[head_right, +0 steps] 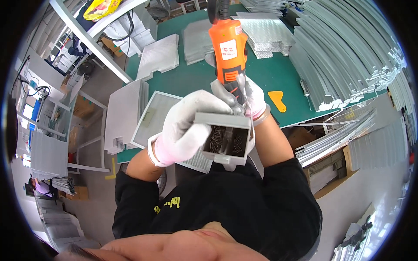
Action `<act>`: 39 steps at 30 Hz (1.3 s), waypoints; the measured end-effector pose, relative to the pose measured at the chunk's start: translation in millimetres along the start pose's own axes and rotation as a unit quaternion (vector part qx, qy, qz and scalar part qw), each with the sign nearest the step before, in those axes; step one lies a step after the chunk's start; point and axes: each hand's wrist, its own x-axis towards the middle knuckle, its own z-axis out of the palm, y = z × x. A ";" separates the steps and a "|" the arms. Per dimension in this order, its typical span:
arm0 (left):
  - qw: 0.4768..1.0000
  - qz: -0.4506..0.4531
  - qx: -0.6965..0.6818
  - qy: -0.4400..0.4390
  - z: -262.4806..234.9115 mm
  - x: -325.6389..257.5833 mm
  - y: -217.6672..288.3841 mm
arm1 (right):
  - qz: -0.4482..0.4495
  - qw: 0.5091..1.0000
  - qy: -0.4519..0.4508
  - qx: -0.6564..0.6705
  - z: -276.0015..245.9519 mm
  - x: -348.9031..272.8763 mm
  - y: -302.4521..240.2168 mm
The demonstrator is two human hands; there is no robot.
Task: Assembling filter units by placing mesh sheets into frames and securing them with power tools and a hammer.
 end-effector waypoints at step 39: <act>0.997 -0.019 -0.043 0.061 35.0 -11.6 -15.1 | 0.029 0.997 0.052 -0.054 -1.4 -14.8 3.5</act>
